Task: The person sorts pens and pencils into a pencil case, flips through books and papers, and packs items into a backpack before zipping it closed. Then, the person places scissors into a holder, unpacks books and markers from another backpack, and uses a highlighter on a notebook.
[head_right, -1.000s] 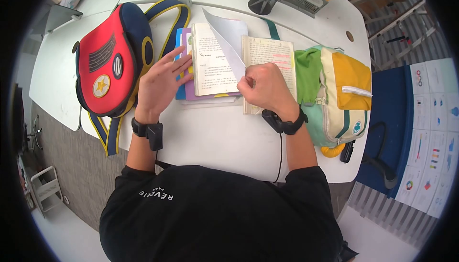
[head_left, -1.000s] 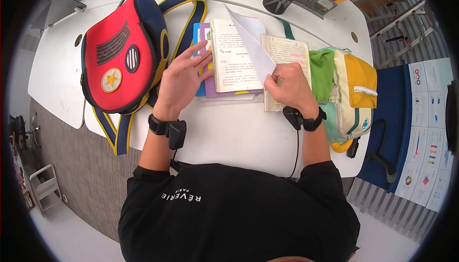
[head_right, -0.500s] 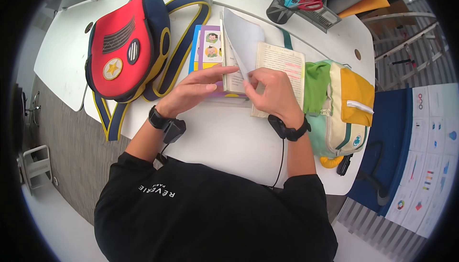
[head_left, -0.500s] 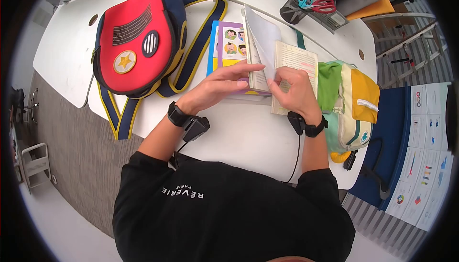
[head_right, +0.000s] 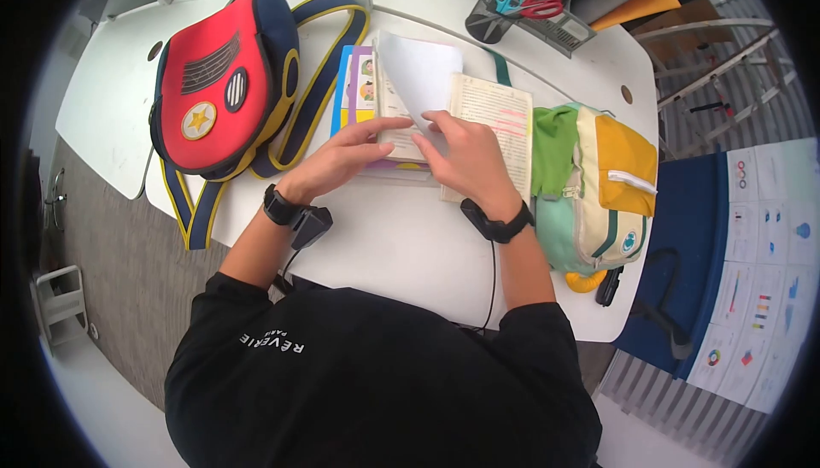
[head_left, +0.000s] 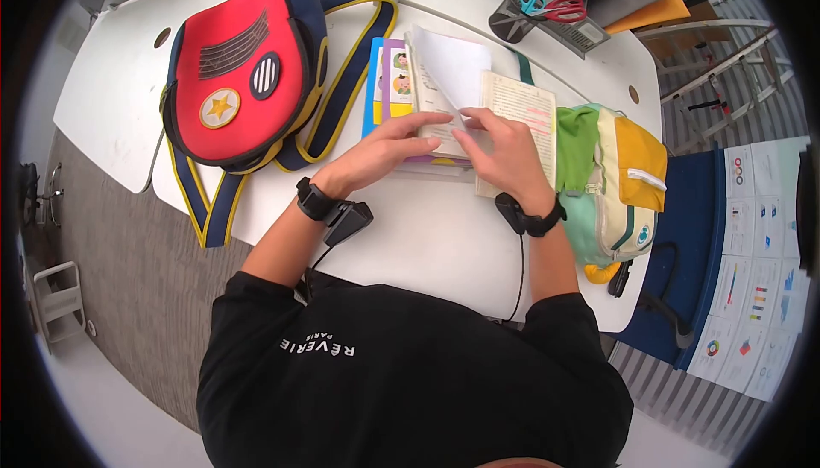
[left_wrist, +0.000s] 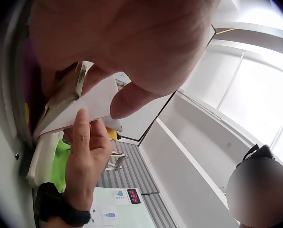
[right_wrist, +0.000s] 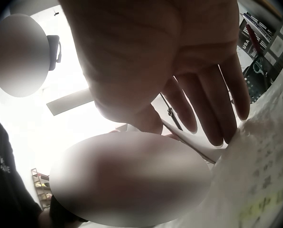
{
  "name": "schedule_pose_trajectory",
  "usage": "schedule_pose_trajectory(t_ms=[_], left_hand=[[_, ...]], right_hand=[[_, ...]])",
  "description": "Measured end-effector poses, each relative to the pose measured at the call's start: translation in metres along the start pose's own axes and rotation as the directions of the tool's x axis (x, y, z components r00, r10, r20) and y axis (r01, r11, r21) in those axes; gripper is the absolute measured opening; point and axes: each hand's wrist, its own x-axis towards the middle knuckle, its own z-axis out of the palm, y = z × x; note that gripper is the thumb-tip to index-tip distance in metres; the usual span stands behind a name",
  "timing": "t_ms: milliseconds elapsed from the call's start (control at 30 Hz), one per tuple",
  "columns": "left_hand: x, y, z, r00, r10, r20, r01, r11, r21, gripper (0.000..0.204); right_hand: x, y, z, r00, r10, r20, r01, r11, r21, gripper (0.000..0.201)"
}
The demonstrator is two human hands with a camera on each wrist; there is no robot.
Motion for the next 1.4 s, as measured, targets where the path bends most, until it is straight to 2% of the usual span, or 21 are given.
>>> schedule_pose_trajectory(t_ms=[167,233,267,333,400,467,500,567,600,667,733,800,833,867,900,933,1000,1200,1300,1333,1400], left_hand=[[0.003,-0.011,0.005,0.998,0.005,-0.063,0.003,0.992,0.129,0.055],[0.004,-0.009,0.004,0.961,0.219,-0.169,-0.182,0.96,0.212,0.049],[0.004,-0.006,0.0,0.962,0.222,-0.161,-0.185,0.959,0.216,0.049],[0.0,0.003,-0.009,0.751,0.581,-0.312,-0.266,0.7,0.663,0.045],[-0.002,0.013,-0.009,0.564,0.735,-0.375,-0.366,0.631,0.685,0.05],[-0.007,0.017,-0.007,0.407,0.848,-0.339,-0.304,0.476,0.825,0.049],[-0.008,0.016,-0.006,0.405,0.85,-0.338,-0.303,0.473,0.827,0.049],[-0.009,0.015,-0.003,0.234,0.934,-0.269,-0.232,0.322,0.918,0.046],[-0.009,0.015,-0.001,0.247,0.936,-0.251,-0.238,0.31,0.92,0.046],[-0.01,0.018,0.003,0.129,0.968,-0.218,-0.258,0.245,0.935,0.043],[-0.013,0.017,0.006,0.164,0.963,-0.216,-0.3,0.257,0.919,0.042],[-0.016,0.014,0.007,0.355,0.868,-0.347,-0.396,0.476,0.785,0.043],[-0.015,0.013,0.004,0.461,0.822,-0.334,-0.442,0.539,0.717,0.044],[-0.014,0.012,0.005,0.49,0.817,-0.305,-0.449,0.536,0.715,0.044],[-0.012,0.01,0.008,0.649,0.672,-0.355,-0.485,0.726,0.488,0.045],[-0.008,0.009,0.011,0.795,0.496,-0.349,-0.442,0.868,0.226,0.046],[0.001,0.008,0.02,0.853,0.486,-0.189,-0.335,0.789,0.515,0.054],[0.025,0.007,0.023,0.891,0.41,-0.198,-0.193,0.734,0.651,0.061],[0.029,0.018,0.014,0.952,0.304,-0.029,-0.09,0.369,0.925,0.062],[0.031,0.028,0.016,0.954,0.299,-0.029,-0.085,0.364,0.928,0.062],[0.034,0.055,0.024,0.98,-0.088,-0.18,0.192,0.154,0.969,0.052]], right_hand=[[-0.002,-0.001,0.003,0.997,0.064,-0.048,-0.069,0.988,-0.135,0.016],[-0.001,0.0,-0.001,0.903,0.063,-0.425,-0.066,0.998,0.006,0.011],[0.0,-0.001,-0.005,0.899,0.062,-0.433,-0.067,0.998,0.004,0.011],[0.0,-0.004,-0.017,0.784,0.106,-0.611,-0.07,0.994,0.082,0.008],[-0.004,-0.007,-0.02,0.782,0.086,-0.617,-0.049,0.996,0.077,0.009],[-0.006,-0.01,-0.017,0.837,-0.212,-0.504,0.093,0.964,-0.249,0.018],[-0.008,-0.012,-0.01,0.836,-0.214,-0.505,0.097,0.964,-0.248,0.018],[-0.013,-0.016,0.007,0.945,-0.314,-0.088,0.282,0.923,-0.263,0.032],[-0.019,-0.021,0.011,0.947,-0.304,-0.109,0.267,0.927,-0.262,0.032],[-0.026,-0.036,0.015,0.955,-0.247,0.166,0.287,0.911,-0.297,0.046],[-0.031,-0.034,-0.001,0.97,-0.207,0.128,0.226,0.962,-0.152,0.055],[-0.034,-0.028,-0.016,0.995,0.097,0.028,-0.1,0.984,0.149,0.059],[-0.035,-0.02,-0.017,0.993,0.121,0.0,-0.12,0.98,0.161,0.059],[-0.037,-0.011,-0.019,0.975,0.221,-0.004,-0.196,0.874,0.444,0.061],[-0.039,-0.003,-0.021,0.951,0.308,0.016,-0.235,0.688,0.687,0.063],[-0.041,0.002,-0.021,0.942,0.336,-0.003,-0.24,0.679,0.694,0.063],[-0.045,0.008,-0.019,0.879,0.405,0.252,-0.344,0.172,0.923,0.065],[-0.055,0.034,-0.032,0.845,0.479,0.237,-0.376,0.218,0.901,0.06],[-0.037,0.04,-0.057,0.806,0.496,0.322,-0.582,0.567,0.583,0.051],[-0.028,0.043,-0.064,0.807,0.494,0.323,-0.58,0.562,0.59,0.051],[-0.008,0.055,-0.072,0.842,0.499,0.205,-0.539,0.792,0.288,0.042]])
